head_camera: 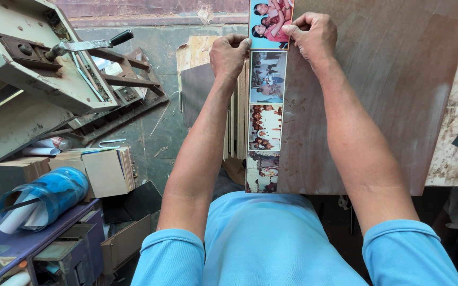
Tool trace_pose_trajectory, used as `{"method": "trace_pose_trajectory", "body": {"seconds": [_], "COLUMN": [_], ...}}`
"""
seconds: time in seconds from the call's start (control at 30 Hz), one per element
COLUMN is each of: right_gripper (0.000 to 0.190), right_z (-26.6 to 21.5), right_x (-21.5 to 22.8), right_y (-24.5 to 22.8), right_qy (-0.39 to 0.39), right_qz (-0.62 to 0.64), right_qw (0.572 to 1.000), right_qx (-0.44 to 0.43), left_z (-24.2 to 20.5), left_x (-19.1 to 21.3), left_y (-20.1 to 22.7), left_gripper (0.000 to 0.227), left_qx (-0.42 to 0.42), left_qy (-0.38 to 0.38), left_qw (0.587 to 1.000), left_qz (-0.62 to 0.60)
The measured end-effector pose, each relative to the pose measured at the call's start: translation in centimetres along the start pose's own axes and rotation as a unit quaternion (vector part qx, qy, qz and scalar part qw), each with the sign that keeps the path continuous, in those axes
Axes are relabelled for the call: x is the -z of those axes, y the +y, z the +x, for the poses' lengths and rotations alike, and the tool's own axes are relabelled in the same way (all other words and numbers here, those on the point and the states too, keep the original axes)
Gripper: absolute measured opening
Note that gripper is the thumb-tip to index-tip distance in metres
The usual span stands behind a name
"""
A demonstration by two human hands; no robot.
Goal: The recorder is applying white paste or glue to a wood panel and then arranging photographs on it.
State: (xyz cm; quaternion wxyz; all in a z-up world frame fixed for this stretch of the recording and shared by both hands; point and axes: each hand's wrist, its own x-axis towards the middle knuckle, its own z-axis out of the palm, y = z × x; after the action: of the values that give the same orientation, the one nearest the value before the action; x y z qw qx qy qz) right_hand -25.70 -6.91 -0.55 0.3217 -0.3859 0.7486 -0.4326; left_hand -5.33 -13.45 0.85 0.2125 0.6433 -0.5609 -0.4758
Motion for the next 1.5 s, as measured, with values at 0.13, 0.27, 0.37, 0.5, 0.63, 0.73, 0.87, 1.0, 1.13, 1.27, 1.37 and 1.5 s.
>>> {"method": "trace_pose_trajectory", "body": {"seconds": [0.13,0.27,0.37,0.5,0.63,0.73,0.87,1.0,1.13,1.27,1.37,1.5], "right_gripper": [0.014,0.014,0.013,0.013,0.013,0.014,0.014,0.014,0.014,0.013,0.013,0.013], "right_z": [-0.1,-0.1,-0.1,-0.1,-0.2,-0.2,-0.1,0.0,0.2,0.3,0.3,0.3], "right_x": [0.1,0.1,0.2,0.3,0.3,0.3,0.3,0.4,0.4,0.4,0.4,0.4], "right_y": [-0.1,-0.1,-0.2,-0.1,-0.2,-0.2,-0.1,-0.1,0.2,0.2,0.2,0.2], "right_qy": [-0.002,-0.003,-0.006,-0.009,-0.008,-0.009,-0.010,-0.012,-0.017,-0.022,-0.022,-0.022], "right_qz": [0.000,0.003,0.010,0.020,0.027,0.025,0.021,0.019,0.023,0.033,0.030,0.028], "right_qw": [1.000,1.000,1.000,1.000,1.000,1.000,1.000,1.000,1.000,0.999,0.999,0.999], "right_qx": [-0.003,-0.001,-0.005,-0.008,-0.009,-0.008,-0.008,-0.010,-0.010,-0.010,-0.007,-0.004], "left_z": [0.2,0.0,-0.2,-0.2,-0.3,-0.2,-0.2,0.2,0.6,0.7,0.8,1.0], "left_x": [-0.2,-0.1,-0.1,-0.2,-0.3,-0.3,-0.1,-0.2,-0.1,0.1,0.1,0.0], "left_y": [-0.3,0.1,0.5,0.6,0.8,0.8,1.2,0.8,0.7,0.9,0.8,0.7], "left_gripper": [0.012,0.012,0.011,0.011,0.011,0.011,0.011,0.010,0.009,0.011,0.011,0.010], "left_qx": [-0.002,-0.007,-0.004,-0.004,0.000,0.004,0.014,0.014,0.013,0.017,0.013,0.012], "left_qy": [0.003,0.010,0.017,0.021,0.021,0.018,0.001,-0.006,-0.018,-0.030,-0.032,-0.033], "left_qw": [1.000,0.999,0.998,0.996,0.995,0.995,0.995,0.996,0.997,0.996,0.996,0.997], "left_qz": [0.016,0.039,0.060,0.083,0.097,0.099,0.097,0.089,0.078,0.080,0.079,0.075]}}
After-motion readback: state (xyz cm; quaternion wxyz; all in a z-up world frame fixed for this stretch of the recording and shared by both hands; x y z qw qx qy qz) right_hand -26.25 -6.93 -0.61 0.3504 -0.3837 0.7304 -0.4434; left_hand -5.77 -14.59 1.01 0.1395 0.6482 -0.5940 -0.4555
